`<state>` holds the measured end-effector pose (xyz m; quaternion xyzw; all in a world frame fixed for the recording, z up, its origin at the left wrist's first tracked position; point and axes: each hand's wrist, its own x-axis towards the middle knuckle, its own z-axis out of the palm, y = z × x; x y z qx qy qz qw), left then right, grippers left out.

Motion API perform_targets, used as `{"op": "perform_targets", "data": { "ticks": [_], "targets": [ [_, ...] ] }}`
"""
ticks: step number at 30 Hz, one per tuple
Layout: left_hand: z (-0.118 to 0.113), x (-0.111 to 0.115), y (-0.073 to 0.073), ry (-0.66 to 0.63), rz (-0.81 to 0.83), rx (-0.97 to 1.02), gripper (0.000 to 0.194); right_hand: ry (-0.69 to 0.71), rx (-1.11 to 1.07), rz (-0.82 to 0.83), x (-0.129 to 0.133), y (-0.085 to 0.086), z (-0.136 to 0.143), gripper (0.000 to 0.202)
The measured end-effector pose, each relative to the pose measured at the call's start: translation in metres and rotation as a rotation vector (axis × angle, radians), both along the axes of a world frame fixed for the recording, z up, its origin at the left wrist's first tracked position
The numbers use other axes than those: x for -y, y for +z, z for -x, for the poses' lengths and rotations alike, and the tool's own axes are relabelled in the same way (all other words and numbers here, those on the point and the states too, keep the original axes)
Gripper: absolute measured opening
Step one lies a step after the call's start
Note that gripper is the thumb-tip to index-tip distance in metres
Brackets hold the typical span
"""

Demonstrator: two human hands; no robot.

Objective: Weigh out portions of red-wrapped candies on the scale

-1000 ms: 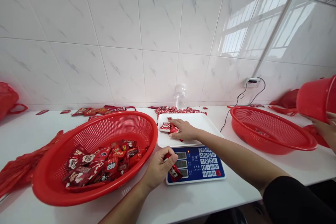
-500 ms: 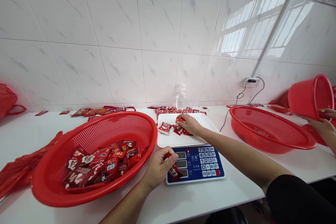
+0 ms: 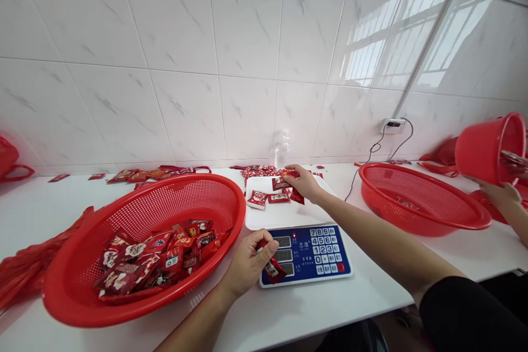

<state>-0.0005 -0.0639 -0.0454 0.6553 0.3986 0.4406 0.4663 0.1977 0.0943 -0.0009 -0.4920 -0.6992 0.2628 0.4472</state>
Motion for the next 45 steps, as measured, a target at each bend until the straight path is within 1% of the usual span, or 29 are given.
{"op": "perform_targets", "data": {
  "ticks": [2,6,12,16,20,25,28,30,32,33,35,37,39,41,45],
  "targets": [
    [0.0,0.0,0.0,0.002,-0.007,0.001,0.042,0.004,-0.064,0.028,0.003,0.001,-0.003,0.039],
    [0.0,-0.001,-0.001,-0.009,0.002,0.027,0.041,0.032,-0.176,0.068,0.009,0.002,-0.012,0.036],
    [-0.001,-0.001,-0.004,-0.026,0.009,0.065,0.04,0.086,-0.293,0.117,0.021,0.002,-0.036,0.035],
    [-0.002,-0.001,-0.005,-0.027,0.008,0.075,0.04,0.04,-0.315,0.125,0.028,0.001,-0.052,0.033],
    [-0.002,-0.001,-0.007,-0.045,0.008,0.067,0.039,0.008,-0.308,0.137,0.037,-0.004,-0.057,0.033],
    [-0.001,-0.004,-0.011,-0.069,0.033,0.049,0.039,0.039,-0.266,0.145,0.046,-0.013,-0.054,0.029],
    [-0.001,-0.004,-0.012,-0.079,0.045,0.06,0.037,0.065,-0.25,0.133,0.052,-0.012,-0.049,0.03],
    [-0.002,-0.003,-0.012,-0.073,0.062,0.091,0.032,0.101,-0.245,0.128,0.061,-0.009,-0.044,0.031],
    [-0.003,-0.002,-0.01,-0.045,0.085,0.136,0.029,0.219,-0.245,0.149,0.073,-0.003,-0.037,0.034],
    [-0.004,-0.002,-0.009,-0.024,0.092,0.156,0.032,0.286,-0.232,0.15,0.081,0.001,-0.034,0.035],
    [-0.007,-0.002,-0.007,0.001,0.104,0.185,0.043,0.383,-0.157,0.1,0.096,0.008,-0.027,0.035],
    [-0.009,-0.001,-0.005,-0.022,0.097,0.194,0.047,0.413,-0.046,0.006,0.11,0.014,-0.021,0.033],
    [-0.01,-0.002,-0.005,-0.064,0.072,0.171,0.04,0.444,0.03,-0.058,0.12,0.018,-0.016,0.031],
    [-0.01,-0.002,-0.006,-0.073,0.051,0.152,0.034,0.475,0.047,-0.075,0.124,0.019,-0.011,0.031],
    [-0.009,-0.003,-0.008,-0.058,0.09,0.215,0.038,0.459,0.047,-0.069,0.122,0.018,-0.006,0.031]
  ]
}}
